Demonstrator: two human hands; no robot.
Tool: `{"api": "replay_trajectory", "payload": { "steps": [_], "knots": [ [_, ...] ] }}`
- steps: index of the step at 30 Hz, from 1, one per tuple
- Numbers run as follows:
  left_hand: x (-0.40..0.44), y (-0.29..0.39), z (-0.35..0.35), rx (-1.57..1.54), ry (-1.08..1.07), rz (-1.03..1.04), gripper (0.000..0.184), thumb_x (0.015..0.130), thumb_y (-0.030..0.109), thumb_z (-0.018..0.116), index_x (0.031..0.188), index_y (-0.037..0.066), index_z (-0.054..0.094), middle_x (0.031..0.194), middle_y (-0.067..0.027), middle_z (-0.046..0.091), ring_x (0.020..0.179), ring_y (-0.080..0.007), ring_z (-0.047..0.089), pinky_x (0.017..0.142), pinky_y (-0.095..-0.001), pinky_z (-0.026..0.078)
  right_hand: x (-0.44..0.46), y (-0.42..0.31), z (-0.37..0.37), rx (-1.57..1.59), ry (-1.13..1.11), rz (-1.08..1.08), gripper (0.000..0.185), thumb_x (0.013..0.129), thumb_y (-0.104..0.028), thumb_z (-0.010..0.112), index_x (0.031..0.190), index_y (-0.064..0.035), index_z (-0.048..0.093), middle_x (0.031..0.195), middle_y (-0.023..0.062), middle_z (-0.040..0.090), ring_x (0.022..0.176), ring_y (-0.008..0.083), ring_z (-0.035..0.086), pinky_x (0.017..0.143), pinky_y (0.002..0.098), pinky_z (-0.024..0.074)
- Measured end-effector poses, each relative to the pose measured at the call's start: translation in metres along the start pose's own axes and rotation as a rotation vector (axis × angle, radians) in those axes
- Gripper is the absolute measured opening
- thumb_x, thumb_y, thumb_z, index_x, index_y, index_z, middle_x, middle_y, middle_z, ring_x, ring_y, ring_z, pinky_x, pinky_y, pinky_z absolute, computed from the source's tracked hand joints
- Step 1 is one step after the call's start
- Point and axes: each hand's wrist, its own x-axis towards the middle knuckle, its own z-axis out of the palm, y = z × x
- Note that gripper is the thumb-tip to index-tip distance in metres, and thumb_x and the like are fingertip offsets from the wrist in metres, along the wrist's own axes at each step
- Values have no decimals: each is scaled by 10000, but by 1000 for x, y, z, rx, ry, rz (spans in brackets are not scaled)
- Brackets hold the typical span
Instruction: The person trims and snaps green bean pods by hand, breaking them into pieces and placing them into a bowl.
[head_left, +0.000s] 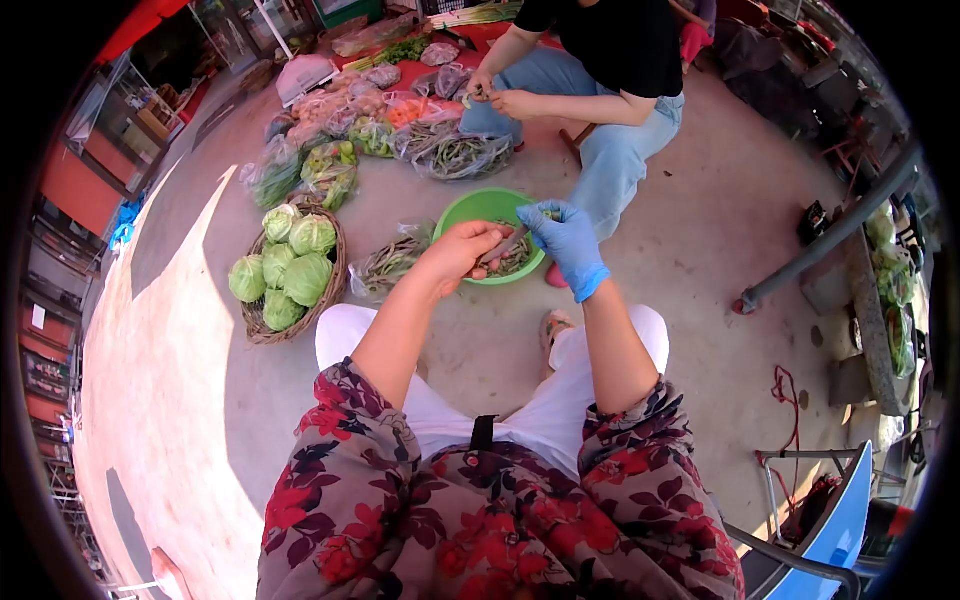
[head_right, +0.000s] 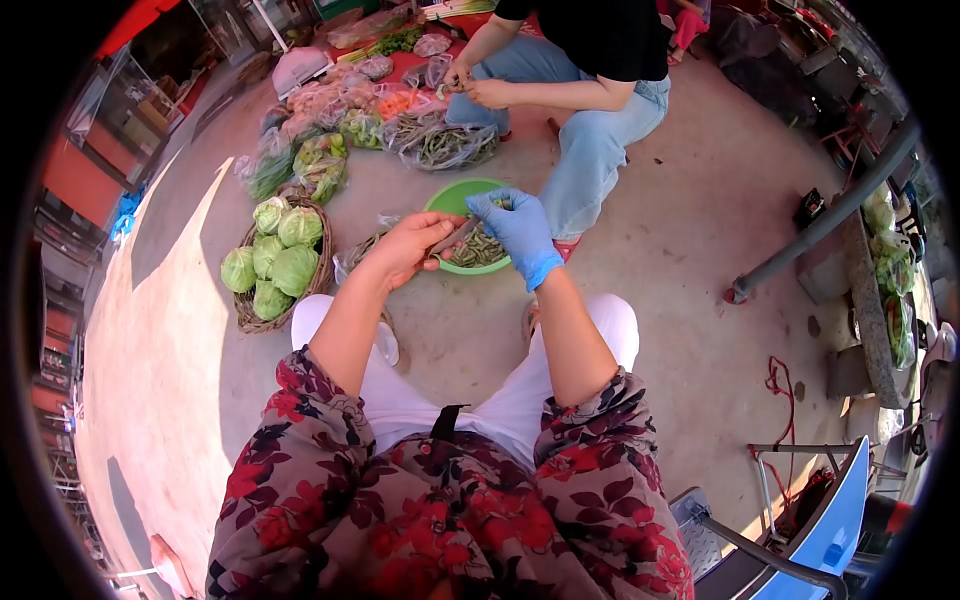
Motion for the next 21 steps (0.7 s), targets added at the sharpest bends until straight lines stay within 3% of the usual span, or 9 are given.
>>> {"api": "replay_trajectory", "payload": {
  "steps": [6, 8, 12, 15, 16, 21],
  "knots": [
    [-27, -20, -19, -20, -4, -14, 236, 870, 209, 523, 1040, 51, 566, 796, 29, 528, 642, -60, 458, 502, -196, 365, -27, -2, 32, -113, 57, -45, 236, 717, -196, 711, 800, 4, 617, 673, 8, 582, 566, 78, 489, 509, 220, 400],
    [-28, -31, -24, 112, 51, 28, 237, 834, 188, 567, 1016, 38, 578, 781, 15, 561, 656, -73, 499, 533, -213, 404, -35, 1, 40, -233, 109, -151, 222, 720, -184, 703, 822, -9, 612, 723, 32, 603, 601, 95, 518, 525, 230, 414],
    [-35, -34, -11, 562, 291, 366, 237, 774, 115, 612, 984, 6, 589, 768, -48, 627, 692, -116, 584, 609, -245, 464, -56, -9, 52, -363, 137, -533, 189, 737, -123, 652, 903, -50, 597, 824, 81, 610, 691, 183, 563, 596, 284, 442],
    [-34, -29, 3, 504, 283, 502, 232, 755, 72, 614, 967, -13, 578, 798, -106, 645, 703, -135, 615, 643, -259, 478, -64, -17, 43, -852, 28, -867, 223, 746, -27, 609, 966, -49, 583, 868, 95, 586, 787, 238, 555, 681, 318, 442],
    [-40, -22, 14, 483, 320, 505, 152, 763, 27, 609, 904, -17, 572, 762, -78, 634, 691, -106, 592, 611, -239, 463, -68, -22, 42, -908, 14, -894, 247, 727, 7, 574, 964, -65, 585, 906, 129, 570, 862, 302, 521, 743, 363, 430],
    [-42, -19, 39, 519, 348, 718, 100, 770, 45, 612, 834, -8, 557, 735, -90, 627, 654, -129, 595, 593, -251, 463, -92, -26, 20, -1097, 28, -646, 158, 741, -91, 567, 895, -58, 588, 777, 147, 585, 716, 333, 554, 637, 408, 442]
  ]
}}
